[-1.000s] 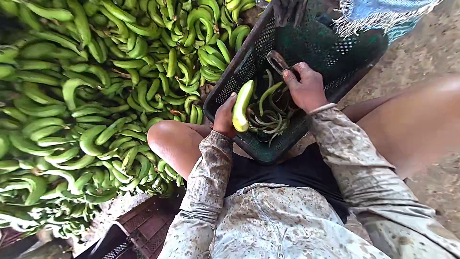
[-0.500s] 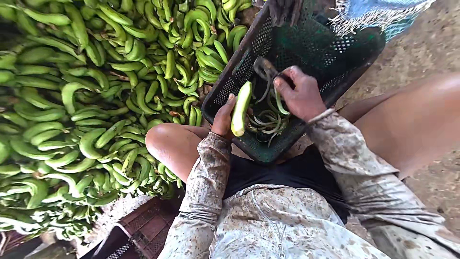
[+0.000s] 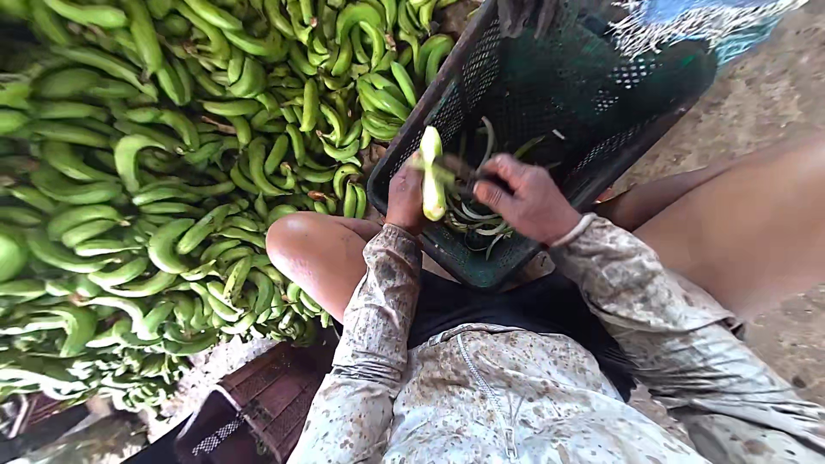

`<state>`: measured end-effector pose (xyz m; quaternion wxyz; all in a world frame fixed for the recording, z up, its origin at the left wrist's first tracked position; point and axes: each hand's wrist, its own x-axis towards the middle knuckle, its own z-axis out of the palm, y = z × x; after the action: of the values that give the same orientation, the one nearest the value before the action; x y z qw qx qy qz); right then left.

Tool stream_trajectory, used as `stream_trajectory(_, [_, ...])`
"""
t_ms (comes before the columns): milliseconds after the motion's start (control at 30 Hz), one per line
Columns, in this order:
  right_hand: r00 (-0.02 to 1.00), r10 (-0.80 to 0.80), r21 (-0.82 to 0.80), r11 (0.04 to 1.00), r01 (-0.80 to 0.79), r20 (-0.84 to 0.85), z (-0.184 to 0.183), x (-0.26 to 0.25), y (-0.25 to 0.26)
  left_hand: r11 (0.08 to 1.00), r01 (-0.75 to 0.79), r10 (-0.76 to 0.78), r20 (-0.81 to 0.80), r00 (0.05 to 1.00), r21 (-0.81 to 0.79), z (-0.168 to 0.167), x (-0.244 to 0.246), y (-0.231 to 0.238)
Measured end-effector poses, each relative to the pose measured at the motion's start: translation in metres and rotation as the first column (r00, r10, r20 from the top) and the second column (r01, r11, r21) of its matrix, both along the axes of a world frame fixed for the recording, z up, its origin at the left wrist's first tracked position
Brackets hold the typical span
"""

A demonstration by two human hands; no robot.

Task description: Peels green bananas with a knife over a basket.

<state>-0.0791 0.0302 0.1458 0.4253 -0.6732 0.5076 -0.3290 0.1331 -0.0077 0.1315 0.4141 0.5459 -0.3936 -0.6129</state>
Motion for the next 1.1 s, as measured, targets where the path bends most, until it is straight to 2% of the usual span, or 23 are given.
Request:
stream_trajectory(67, [0.994,0.108,-0.002,0.994,-0.108,-0.004,-0.012,0.013,0.007,1.000,0.016,-0.016,-0.026,1.000,0.008,0.002,-0.001,-0.003])
stream_trajectory(100, [0.994,0.104,0.025,0.994,-0.103,-0.035,-0.018,0.014,0.000,0.998,0.049,-0.047,-0.044,0.998,0.040,0.006,-0.003,-0.004])
stream_trajectory(167, [0.993,0.004,0.083,0.997,0.006,-0.119,-0.025,0.005,-0.020,0.986,0.130,-0.122,-0.078,0.989,0.106,0.008,-0.003,0.001])
stream_trajectory(267, [0.936,-0.260,0.118,0.949,0.294,-0.239,-0.019,-0.020,-0.048,0.965,0.234,-0.225,-0.091,0.970,0.115,0.012,0.000,0.010])
stream_trajectory(333, [0.916,-0.324,0.148,0.920,0.363,-0.237,-0.014,-0.029,-0.048,0.971,0.205,-0.198,-0.064,0.978,0.121,0.014,0.002,0.013])
stream_trajectory(400, [0.950,-0.256,0.121,0.952,0.280,-0.179,-0.007,-0.026,-0.033,0.992,0.056,-0.052,-0.037,0.998,0.109,0.004,-0.003,0.006])
stream_trajectory(500, [1.000,-0.003,-0.011,1.000,0.003,-0.016,-0.007,0.002,0.000,0.997,-0.062,0.062,-0.012,0.998,0.039,-0.003,-0.003,-0.007])
stream_trajectory(567, [0.996,0.092,0.049,0.995,-0.092,-0.006,-0.013,0.011,0.003,0.999,0.023,-0.020,-0.053,0.998,0.048,0.000,-0.004,-0.008])
stream_trajectory(600, [0.998,0.050,0.123,0.991,-0.045,-0.035,-0.016,0.009,-0.006,0.991,0.108,-0.099,-0.099,0.990,0.081,0.002,-0.002,-0.005])
stream_trajectory(667, [0.978,-0.125,0.225,0.961,0.161,-0.166,-0.025,-0.009,-0.031,0.947,0.290,-0.246,-0.264,0.933,0.141,0.000,0.002,0.007])
stream_trajectory(733, [0.932,-0.255,0.248,0.915,0.319,-0.258,-0.027,-0.031,-0.051,0.892,0.428,-0.343,-0.404,0.848,0.143,0.001,0.004,0.010])
stream_trajectory(800, [0.921,-0.314,0.209,0.908,0.362,-0.233,-0.017,-0.037,-0.048,0.919,0.370,-0.292,-0.392,0.872,0.138,0.000,0.002,0.009])
stream_trajectory(900, [0.962,-0.239,0.074,0.966,0.250,-0.129,-0.009,-0.020,-0.024,0.998,-0.007,0.016,-0.144,0.989,0.065,0.000,-0.009,-0.001])
stream_trajectory(967, [0.993,-0.118,-0.014,0.993,0.118,-0.028,-0.013,0.003,-0.002,0.979,-0.200,0.201,0.039,0.979,-0.043,-0.002,-0.014,-0.008])
stream_trajectory(1033, [1.000,0.000,-0.014,1.000,-0.001,-0.030,-0.017,0.017,0.009,0.978,-0.196,0.202,0.084,0.976,-0.073,-0.003,-0.013,-0.011])
stream_trajectory(1100, [0.997,0.002,0.128,0.992,0.008,-0.082,-0.022,0.014,-0.003,1.000,0.018,-0.018,-0.031,0.999,-0.005,0.002,-0.006,-0.004])
